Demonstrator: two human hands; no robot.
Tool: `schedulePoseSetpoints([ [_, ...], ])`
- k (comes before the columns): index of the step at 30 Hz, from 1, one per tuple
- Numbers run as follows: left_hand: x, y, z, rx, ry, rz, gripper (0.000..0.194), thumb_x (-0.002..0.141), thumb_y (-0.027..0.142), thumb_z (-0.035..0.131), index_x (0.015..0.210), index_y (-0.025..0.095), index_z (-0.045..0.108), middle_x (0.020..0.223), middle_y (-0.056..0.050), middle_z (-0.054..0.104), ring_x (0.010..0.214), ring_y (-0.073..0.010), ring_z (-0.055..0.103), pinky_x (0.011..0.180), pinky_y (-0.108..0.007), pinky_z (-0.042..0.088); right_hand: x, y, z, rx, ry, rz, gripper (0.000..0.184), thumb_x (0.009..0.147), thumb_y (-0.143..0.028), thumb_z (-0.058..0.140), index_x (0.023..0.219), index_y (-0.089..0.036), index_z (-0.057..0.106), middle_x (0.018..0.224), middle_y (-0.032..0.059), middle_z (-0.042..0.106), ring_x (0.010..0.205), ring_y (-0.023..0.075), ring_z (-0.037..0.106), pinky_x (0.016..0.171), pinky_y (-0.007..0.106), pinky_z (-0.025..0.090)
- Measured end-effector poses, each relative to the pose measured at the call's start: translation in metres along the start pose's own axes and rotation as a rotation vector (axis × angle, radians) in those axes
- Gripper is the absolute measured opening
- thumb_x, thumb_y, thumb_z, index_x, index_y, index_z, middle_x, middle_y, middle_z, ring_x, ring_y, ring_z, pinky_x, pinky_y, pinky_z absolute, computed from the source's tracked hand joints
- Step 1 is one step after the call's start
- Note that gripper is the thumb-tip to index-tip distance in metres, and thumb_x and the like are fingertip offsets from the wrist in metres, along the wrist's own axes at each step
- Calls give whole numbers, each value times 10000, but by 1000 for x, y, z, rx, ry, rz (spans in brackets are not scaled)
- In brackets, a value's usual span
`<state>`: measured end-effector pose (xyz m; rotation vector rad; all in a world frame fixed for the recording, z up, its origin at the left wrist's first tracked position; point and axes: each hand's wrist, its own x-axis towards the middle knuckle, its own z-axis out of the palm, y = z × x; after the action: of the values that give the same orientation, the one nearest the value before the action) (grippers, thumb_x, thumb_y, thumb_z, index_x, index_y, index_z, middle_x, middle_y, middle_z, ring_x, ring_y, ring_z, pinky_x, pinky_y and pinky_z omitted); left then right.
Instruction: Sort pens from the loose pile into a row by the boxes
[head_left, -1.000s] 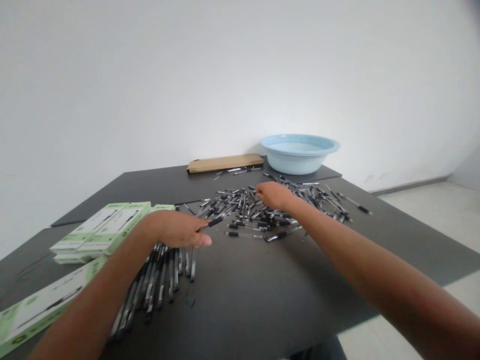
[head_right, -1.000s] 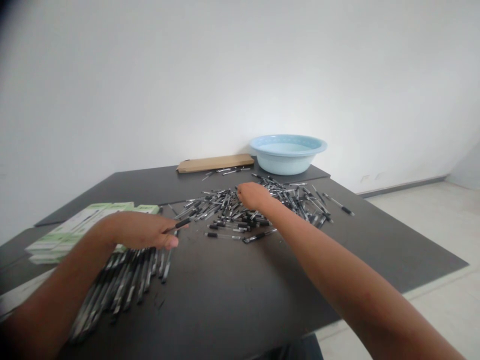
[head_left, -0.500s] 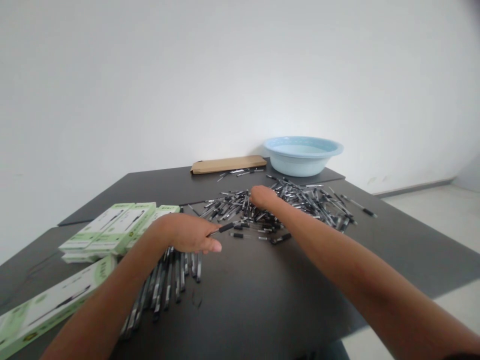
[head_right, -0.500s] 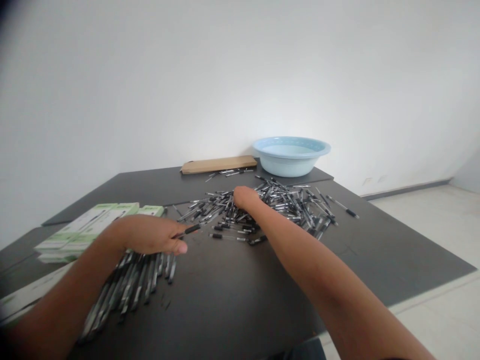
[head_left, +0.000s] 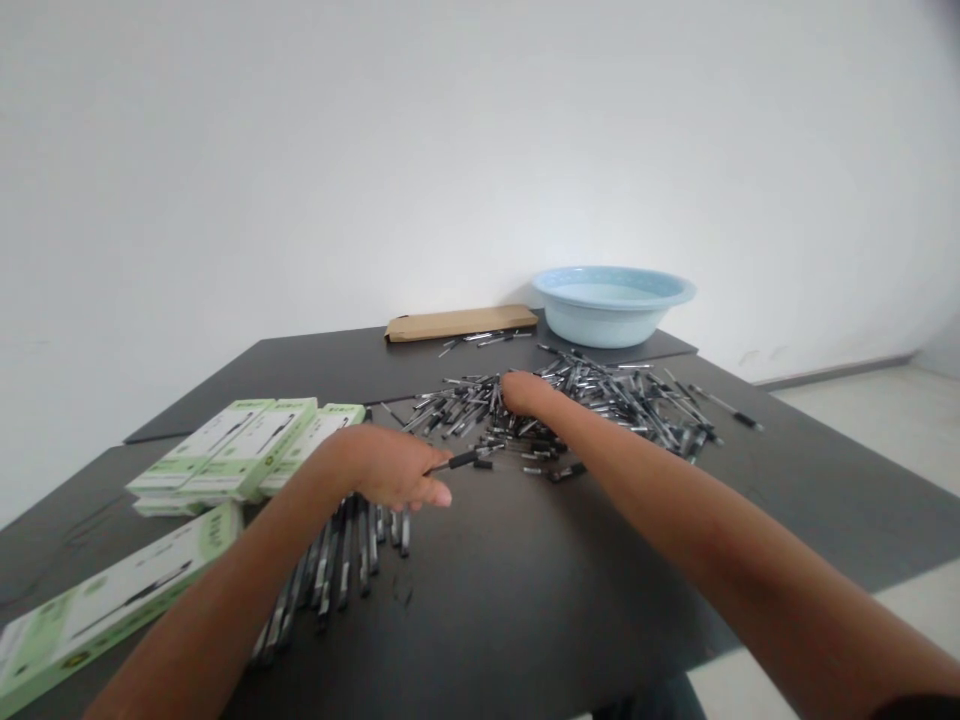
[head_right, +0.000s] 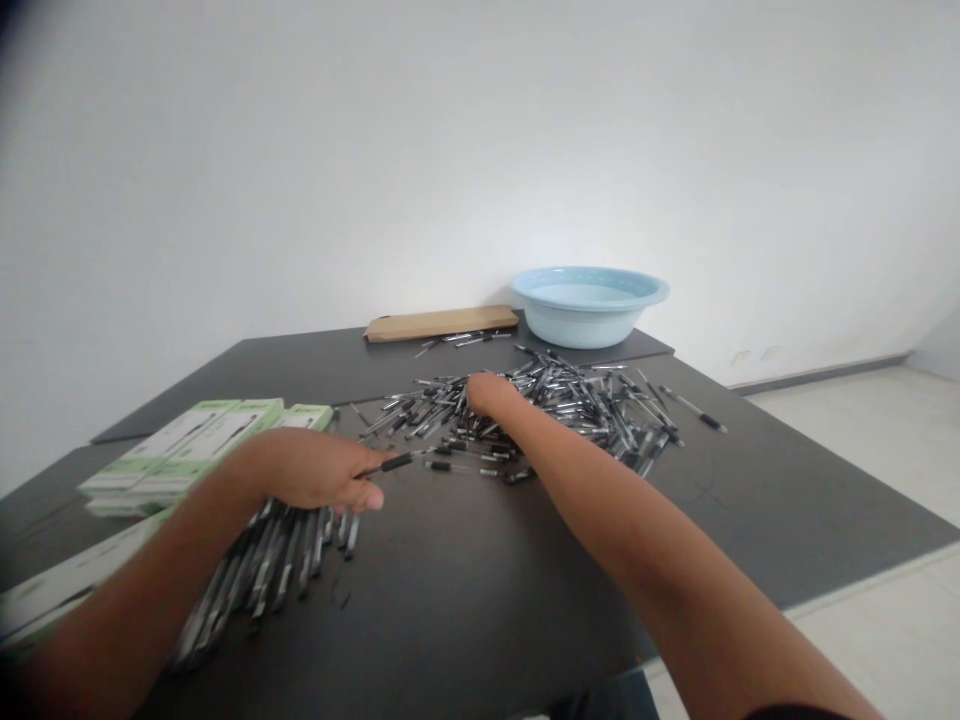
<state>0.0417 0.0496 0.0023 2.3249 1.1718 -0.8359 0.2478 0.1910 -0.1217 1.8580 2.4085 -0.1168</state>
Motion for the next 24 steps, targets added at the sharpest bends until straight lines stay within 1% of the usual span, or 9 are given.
schedulePoseSetpoints([
  [3, 0, -2, 1, -22, 9, 4, 391, 944, 369, 422, 1191, 98, 558, 959, -123, 742, 816, -227, 683, 652, -261, 474, 1, 2, -1, -2, -16, -27, 336, 913, -317, 573, 1198, -138, 559, 1197, 111, 576, 1016, 216, 600, 849, 405, 519],
  [7, 2, -6, 2, -12, 6, 17, 377, 945, 367, 414, 1168, 103, 565, 947, -125, 741, 808, -228, 681, 650, -262, 472, 0, 1, 0, 13, -11, -41, 336, 913, -317, 572, 1197, -137, 559, 1196, 111, 576, 1014, 215, 601, 849, 406, 519],
  [11, 5, -7, 3, -25, -15, 33, 395, 936, 371, 402, 1167, 89, 556, 918, -137, 740, 800, -245, 682, 654, -282, 481, -5, 0, 0, 50, 47, -38, 329, 917, -316, 567, 1195, -140, 562, 1201, 113, 575, 1014, 213, 600, 852, 405, 518],
  [14, 6, -9, 4, -71, -11, 29, 367, 930, 360, 404, 1139, 101, 558, 941, -137, 739, 808, -238, 686, 659, -280, 489, -13, 5, -4, 106, 110, -41, 338, 914, -325, 571, 1198, -141, 558, 1196, 107, 576, 1008, 211, 602, 846, 408, 521],
  [16, 6, -11, 5, -95, -2, 26, 320, 925, 350, 408, 1071, 121, 578, 958, -131, 738, 810, -227, 688, 662, -273, 493, -24, 10, -10, 160, 162, -47, 260, 911, -286, 573, 1102, -114, 609, 1123, 122, 614, 994, 214, 610, 853, 377, 505],
  [18, 7, -11, 6, -92, 5, 34, 296, 920, 348, 412, 1022, 132, 588, 939, -122, 741, 801, -224, 689, 658, -271, 495, -40, 14, -17, 230, 228, -57, 155, 903, -206, 547, 933, -99, 654, 1004, 140, 658, 977, 220, 617, 858, 330, 468],
  [19, 8, -11, 6, -84, 4, 36, 289, 919, 348, 413, 1007, 136, 589, 925, -115, 742, 792, -222, 690, 656, -269, 495, -49, 16, -21, 271, 265, -61, 150, 897, -179, 522, 881, -107, 653, 965, 136, 671, 967, 218, 618, 849, 313, 455],
  [21, 9, -10, 6, -77, -9, 36, 279, 922, 352, 414, 985, 144, 590, 927, -104, 742, 789, -211, 692, 657, -259, 495, -70, 16, -26, 360, 330, -68, 149, 891, -182, 487, 876, -133, 627, 928, 100, 680, 910, 195, 620, 793, 287, 449],
  [24, 8, -9, 5, -113, -34, 19, 265, 929, 359, 418, 978, 159, 584, 974, -90, 737, 802, -189, 693, 663, -237, 496, -100, 9, -28, 515, 367, -114, 143, 901, -250, 463, 865, -166, 573, 789, 29, 662, 719, 132, 604, 639, 230, 438],
])
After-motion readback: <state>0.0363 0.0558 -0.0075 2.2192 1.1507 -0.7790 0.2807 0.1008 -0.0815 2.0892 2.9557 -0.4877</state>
